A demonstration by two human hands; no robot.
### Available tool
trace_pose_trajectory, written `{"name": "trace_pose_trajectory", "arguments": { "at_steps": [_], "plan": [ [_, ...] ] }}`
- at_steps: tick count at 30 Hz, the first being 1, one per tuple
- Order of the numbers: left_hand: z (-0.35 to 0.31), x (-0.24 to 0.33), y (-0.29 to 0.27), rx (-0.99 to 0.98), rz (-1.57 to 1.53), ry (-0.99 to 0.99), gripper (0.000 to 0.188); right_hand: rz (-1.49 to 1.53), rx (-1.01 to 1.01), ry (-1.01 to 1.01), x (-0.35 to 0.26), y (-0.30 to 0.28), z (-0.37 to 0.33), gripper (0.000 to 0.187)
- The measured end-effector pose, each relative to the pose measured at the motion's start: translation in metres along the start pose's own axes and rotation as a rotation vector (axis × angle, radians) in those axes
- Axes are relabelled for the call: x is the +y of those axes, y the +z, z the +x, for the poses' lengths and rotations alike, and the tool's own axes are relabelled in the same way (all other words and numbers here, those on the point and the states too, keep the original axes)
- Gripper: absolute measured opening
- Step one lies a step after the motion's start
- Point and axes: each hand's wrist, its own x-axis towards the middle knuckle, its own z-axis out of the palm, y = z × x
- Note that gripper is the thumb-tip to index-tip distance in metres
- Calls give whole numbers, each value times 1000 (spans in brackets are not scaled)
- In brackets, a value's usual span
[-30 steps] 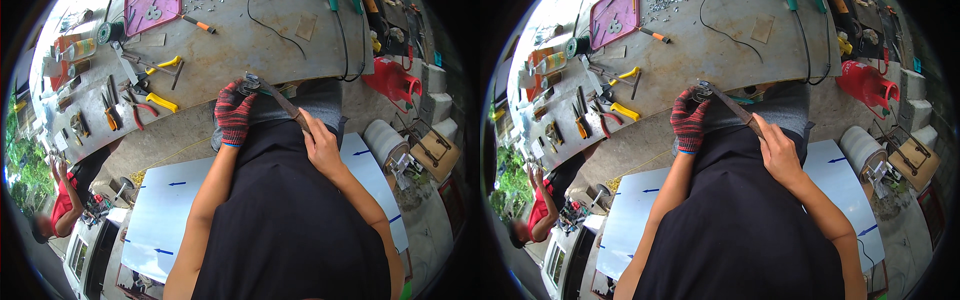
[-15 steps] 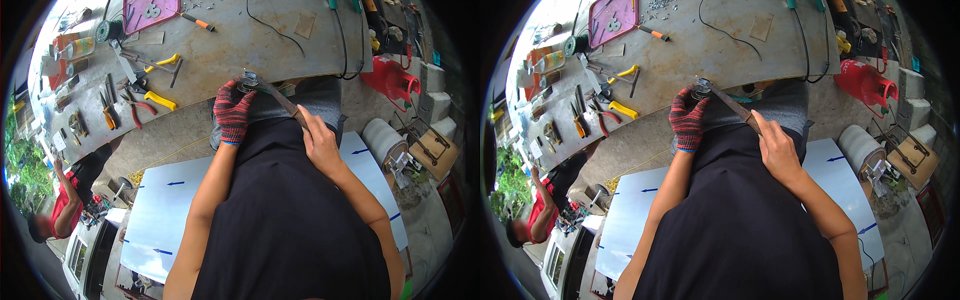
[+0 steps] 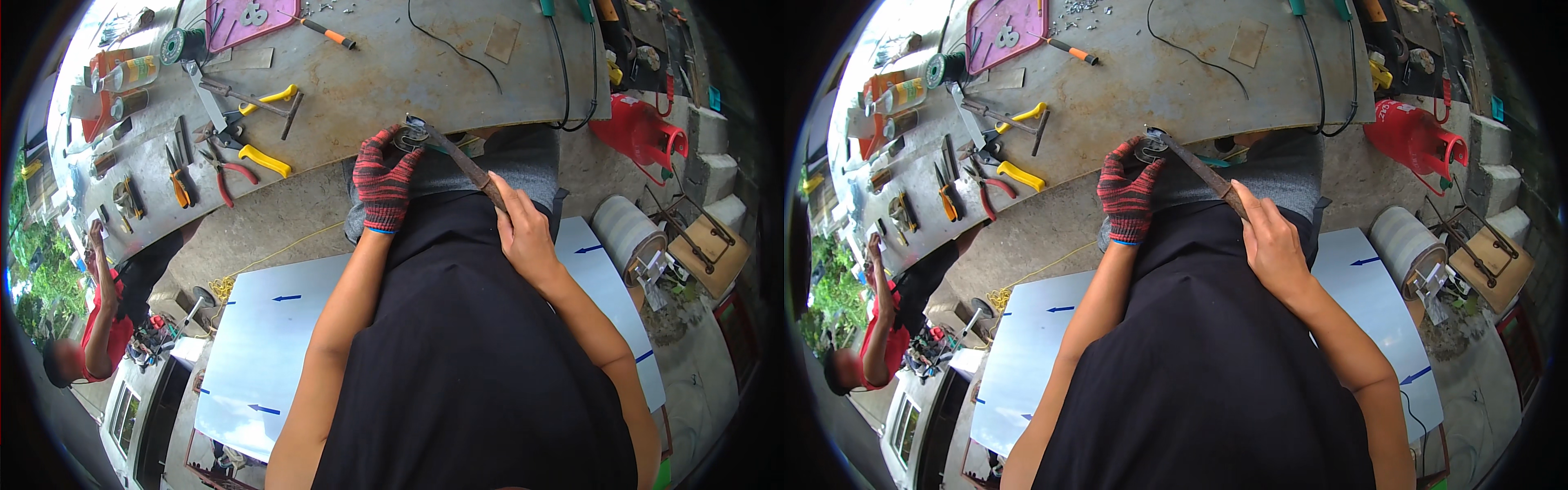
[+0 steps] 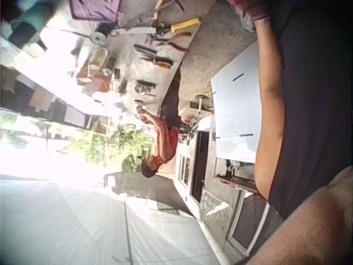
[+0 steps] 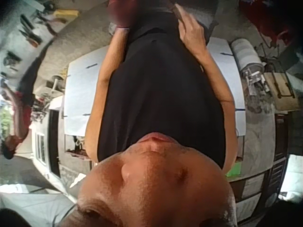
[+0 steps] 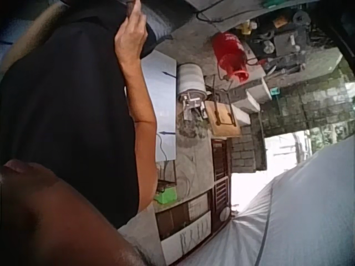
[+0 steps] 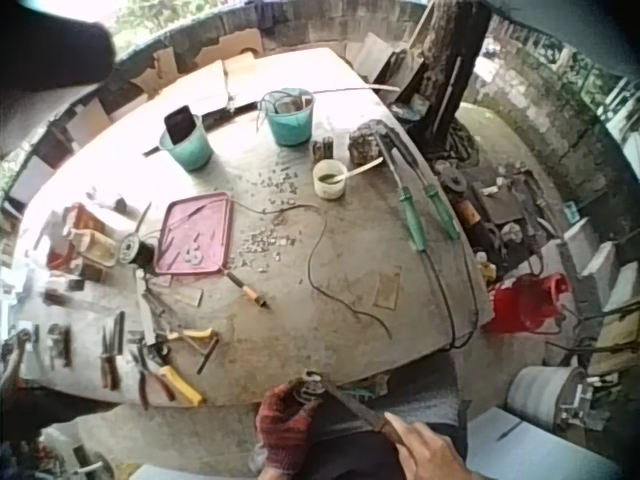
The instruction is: The person assembles a metal hook by inserting a pin and securing it with a cotter pin. They use a file to smooth the hook's edges and a screwdriver to adjust the pin. The person also wipes the hook with a cloth and applies a substance from a small container.
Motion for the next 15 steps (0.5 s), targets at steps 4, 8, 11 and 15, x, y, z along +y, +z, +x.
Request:
{"name": "trace_pose_trajectory", "arguments": {
  "at_steps": [4, 8, 11, 15],
  "plan": [
    [0, 3, -1, -8, 33, 4, 53, -10, 2, 1, -1, 0, 0, 73],
    [-1, 7, -1, -22, 24, -67, 53, 61, 13, 4, -1, -3, -1, 70],
    [1, -2, 2, -5, -41, -67, 54, 120, 52, -13, -5, -8, -2, 66],
    [-2, -2, 0, 6, -48, -80, 54, 146, 105, -35, -5, -14, -3, 63]
  ]
}}
